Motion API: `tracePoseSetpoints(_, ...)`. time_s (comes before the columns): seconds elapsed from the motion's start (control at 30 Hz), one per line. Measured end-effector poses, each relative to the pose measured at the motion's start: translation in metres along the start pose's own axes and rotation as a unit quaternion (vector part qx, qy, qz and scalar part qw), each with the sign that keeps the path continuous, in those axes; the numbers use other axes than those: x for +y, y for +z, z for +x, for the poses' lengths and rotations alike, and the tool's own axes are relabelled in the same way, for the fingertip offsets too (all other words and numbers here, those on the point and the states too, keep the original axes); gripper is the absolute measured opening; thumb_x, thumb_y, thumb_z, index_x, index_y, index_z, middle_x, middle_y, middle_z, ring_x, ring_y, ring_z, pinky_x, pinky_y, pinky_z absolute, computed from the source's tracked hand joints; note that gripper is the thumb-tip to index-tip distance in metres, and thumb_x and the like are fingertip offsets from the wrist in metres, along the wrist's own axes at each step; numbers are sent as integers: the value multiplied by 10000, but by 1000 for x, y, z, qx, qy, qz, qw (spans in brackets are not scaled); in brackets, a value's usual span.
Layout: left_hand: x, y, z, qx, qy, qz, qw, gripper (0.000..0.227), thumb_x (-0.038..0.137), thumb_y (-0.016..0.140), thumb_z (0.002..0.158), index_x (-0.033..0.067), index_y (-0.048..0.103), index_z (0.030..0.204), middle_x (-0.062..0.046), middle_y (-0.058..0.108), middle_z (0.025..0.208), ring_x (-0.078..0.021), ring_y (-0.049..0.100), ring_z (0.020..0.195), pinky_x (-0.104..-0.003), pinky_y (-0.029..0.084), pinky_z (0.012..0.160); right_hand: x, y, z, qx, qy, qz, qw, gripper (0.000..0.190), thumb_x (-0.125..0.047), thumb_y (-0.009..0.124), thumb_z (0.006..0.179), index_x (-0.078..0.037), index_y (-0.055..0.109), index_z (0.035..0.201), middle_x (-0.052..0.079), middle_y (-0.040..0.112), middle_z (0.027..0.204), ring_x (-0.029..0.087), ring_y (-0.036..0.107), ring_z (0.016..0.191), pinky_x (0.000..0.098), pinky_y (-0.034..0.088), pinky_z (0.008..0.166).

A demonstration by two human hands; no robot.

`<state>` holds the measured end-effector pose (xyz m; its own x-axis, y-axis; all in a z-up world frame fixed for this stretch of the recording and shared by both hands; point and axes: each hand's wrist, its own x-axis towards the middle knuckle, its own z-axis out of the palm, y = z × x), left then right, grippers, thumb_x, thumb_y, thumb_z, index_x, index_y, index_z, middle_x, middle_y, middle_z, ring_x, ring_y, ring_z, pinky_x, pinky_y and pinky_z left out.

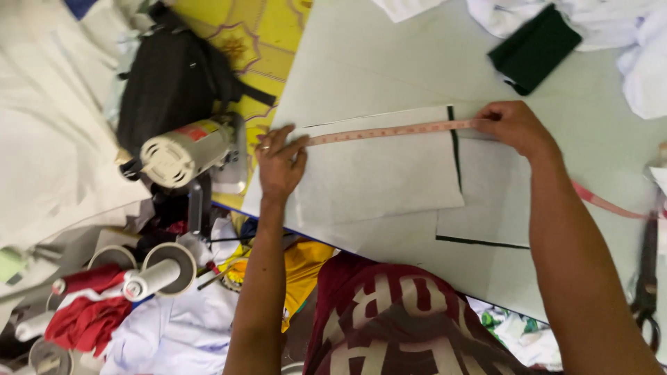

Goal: The person uses scissors to cut a piece of dark green fabric placed on a white surface. They then fold the fabric and cut it again to create smaller pieces. The person also handles white fabric pieces and a measuring tape during the process.

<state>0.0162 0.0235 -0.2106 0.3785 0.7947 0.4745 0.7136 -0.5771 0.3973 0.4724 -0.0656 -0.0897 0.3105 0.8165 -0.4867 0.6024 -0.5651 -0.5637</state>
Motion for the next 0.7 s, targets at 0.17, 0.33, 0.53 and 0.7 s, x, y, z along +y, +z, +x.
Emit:
tracePoseSetpoints(0.17,1,7,1,22,-22,28,999,253,270,741,846,401,796,1055,105,689,1287,-153,579,1256,-364,383,987,14,1,2,27,-27,99,994,165,-181,794,911,-81,786,1042,136,676,915,253,601,850,405,515,662)
tracePoseSetpoints(0.33,-1,0,1,4,-41,-48,998,455,140,733,861,170,706,1314,-40,677,1363,-254,550,1355,-487,377,1043,-19,-6,-1,-29,45,-23,998,178,-243,722,986,-105,787,1076,70,719,1029,238,592,937,400,435,855)
tracePoseSetpoints(0.53,-5,0,-1,-34,-122,-90,988,637,147,686,815,97,553,1435,-114,638,1405,-374,496,1377,-549,329,1138,-28,-7,-5,-8,72,-28,997,188,-240,733,1004,-81,776,1096,97,710,1029,279,595,950,447,452,873)
tracePoseSetpoints(0.7,-5,1,0,-28,-116,-94,988,601,138,698,819,91,579,1406,-103,661,1367,-360,530,1327,-518,349,1103,-16,-6,0,-13,43,-35,998,168,-234,717,992,-94,779,1062,87,710,1026,257,592,959,425,439,882)
